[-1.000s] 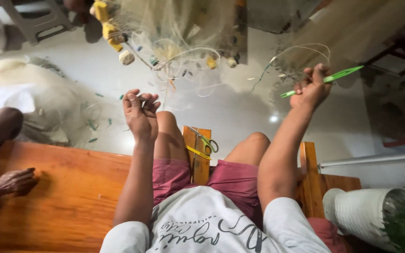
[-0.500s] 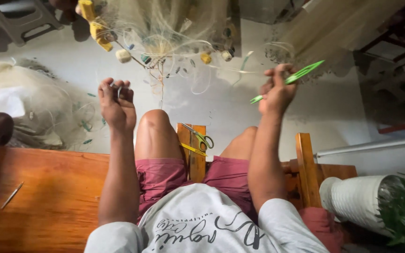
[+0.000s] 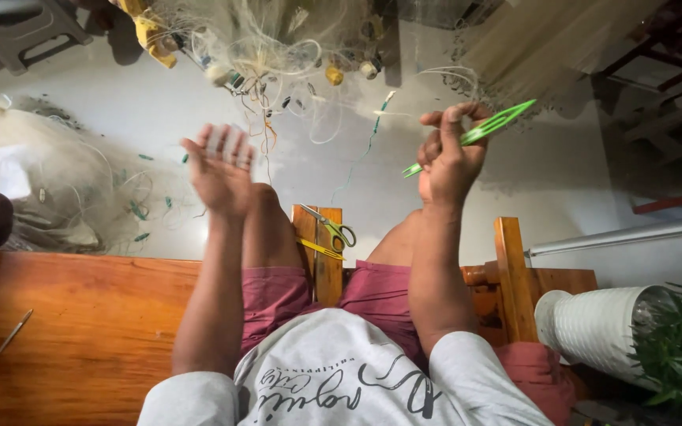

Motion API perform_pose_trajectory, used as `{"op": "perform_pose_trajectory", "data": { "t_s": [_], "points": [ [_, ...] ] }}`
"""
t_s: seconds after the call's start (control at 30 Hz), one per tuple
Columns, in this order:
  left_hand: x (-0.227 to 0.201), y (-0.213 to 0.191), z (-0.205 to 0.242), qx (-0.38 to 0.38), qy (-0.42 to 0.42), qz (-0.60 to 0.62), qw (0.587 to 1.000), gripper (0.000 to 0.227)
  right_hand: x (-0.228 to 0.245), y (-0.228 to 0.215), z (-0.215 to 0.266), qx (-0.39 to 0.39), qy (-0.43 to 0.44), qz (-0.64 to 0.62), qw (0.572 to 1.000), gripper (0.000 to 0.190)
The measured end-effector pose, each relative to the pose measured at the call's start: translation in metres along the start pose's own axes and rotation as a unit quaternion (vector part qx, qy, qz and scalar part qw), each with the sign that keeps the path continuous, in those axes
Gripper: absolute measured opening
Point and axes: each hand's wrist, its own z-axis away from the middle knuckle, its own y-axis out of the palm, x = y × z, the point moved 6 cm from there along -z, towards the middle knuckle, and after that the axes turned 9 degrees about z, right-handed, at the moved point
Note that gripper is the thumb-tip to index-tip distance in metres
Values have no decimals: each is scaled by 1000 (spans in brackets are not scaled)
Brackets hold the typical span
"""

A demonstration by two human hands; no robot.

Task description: Repairing or assembling a fishing net using a net shuttle and scissors.

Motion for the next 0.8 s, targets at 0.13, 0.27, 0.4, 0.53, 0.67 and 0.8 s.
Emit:
{"op": "perform_pose_trajectory", "data": {
  "t_s": [0.13,0.27,0.4,0.53,0.67,0.8],
  "points": [
    [88,31,42,192,-153,66,967,44,17,-7,-12,-13,-25,-13,1000,15],
    [141,117,86,409,-271,-30,871,79,39,-17,-23,-11,-68,-22,997,15],
    [166,191,49,493,-257,-59,829,109,75,-18,-31,-28,-94,-12,995,16],
    [160,253,-31,454,-263,117,843,78,100,-25,-45,-55,-81,3,995,19],
    [164,271,-127,167,-260,191,932,71,104,-46,-62,-92,-83,10,992,17],
    [162,269,-176,252,-197,224,921,27,96,-75,-92,-87,-114,17,990,15]
  ]
}}
